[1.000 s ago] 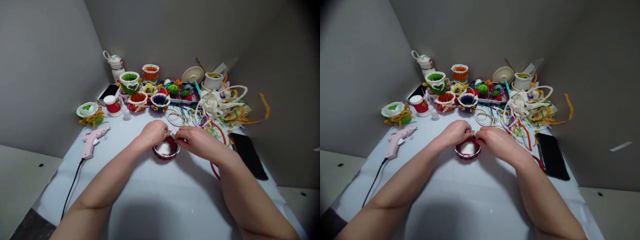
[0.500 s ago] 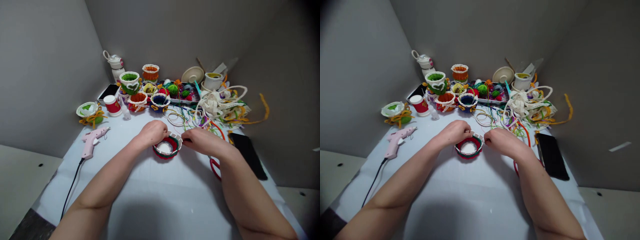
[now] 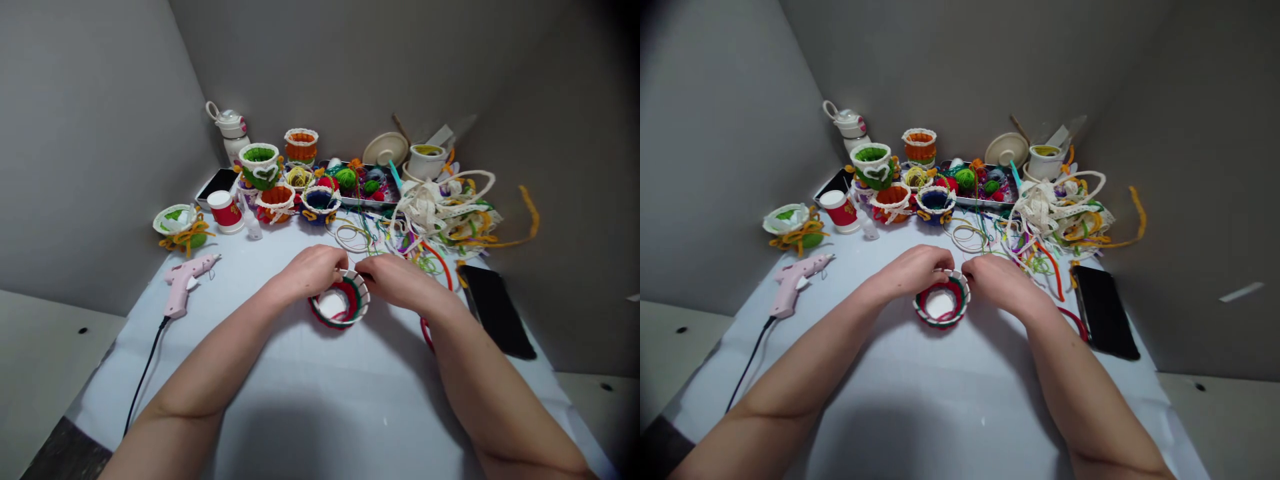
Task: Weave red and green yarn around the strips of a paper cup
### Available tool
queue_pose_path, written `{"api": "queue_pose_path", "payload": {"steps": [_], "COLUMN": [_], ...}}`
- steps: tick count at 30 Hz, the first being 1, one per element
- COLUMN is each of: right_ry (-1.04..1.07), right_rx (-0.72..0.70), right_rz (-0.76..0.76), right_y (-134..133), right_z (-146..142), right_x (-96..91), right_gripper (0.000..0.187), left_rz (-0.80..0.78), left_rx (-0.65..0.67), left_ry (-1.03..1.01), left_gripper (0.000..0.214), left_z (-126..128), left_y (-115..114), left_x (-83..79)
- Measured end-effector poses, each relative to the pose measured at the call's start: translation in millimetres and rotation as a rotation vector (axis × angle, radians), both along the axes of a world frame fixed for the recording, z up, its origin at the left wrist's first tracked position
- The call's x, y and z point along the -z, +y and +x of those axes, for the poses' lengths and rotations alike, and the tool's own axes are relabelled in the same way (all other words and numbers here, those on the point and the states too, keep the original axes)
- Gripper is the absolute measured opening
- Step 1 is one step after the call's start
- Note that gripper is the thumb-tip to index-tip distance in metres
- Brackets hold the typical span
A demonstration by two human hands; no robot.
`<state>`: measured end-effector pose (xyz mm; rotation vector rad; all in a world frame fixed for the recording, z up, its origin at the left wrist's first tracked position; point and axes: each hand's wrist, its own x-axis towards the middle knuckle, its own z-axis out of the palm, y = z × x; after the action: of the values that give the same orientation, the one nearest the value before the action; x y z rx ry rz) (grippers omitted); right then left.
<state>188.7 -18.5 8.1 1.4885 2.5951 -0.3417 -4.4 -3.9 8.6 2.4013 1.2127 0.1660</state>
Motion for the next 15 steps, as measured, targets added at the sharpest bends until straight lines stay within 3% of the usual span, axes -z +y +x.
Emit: {"api": "queue_pose_path", "payload": {"steps": [6,15], "right_ry": [0.006,0.035], "right_rx": [0.024,0.028], "right_rz": [-0.017,-0.033], "right_y": [-2.9,2.5], "right_z": [-8.1,-0.5], "right_x": [-2.6,-1.5], "right_gripper": [0.017,0.02], "left_rz": [0.022,0.019], "left_rx": [0.023,-0.097], "left_ry": [0.033,0.021], "left_gripper": [0.026,0.021], "left_z": [-3.5,8.8], "left_y": [-0.3,-5.7], "left_x": [4.6,3.7]}}
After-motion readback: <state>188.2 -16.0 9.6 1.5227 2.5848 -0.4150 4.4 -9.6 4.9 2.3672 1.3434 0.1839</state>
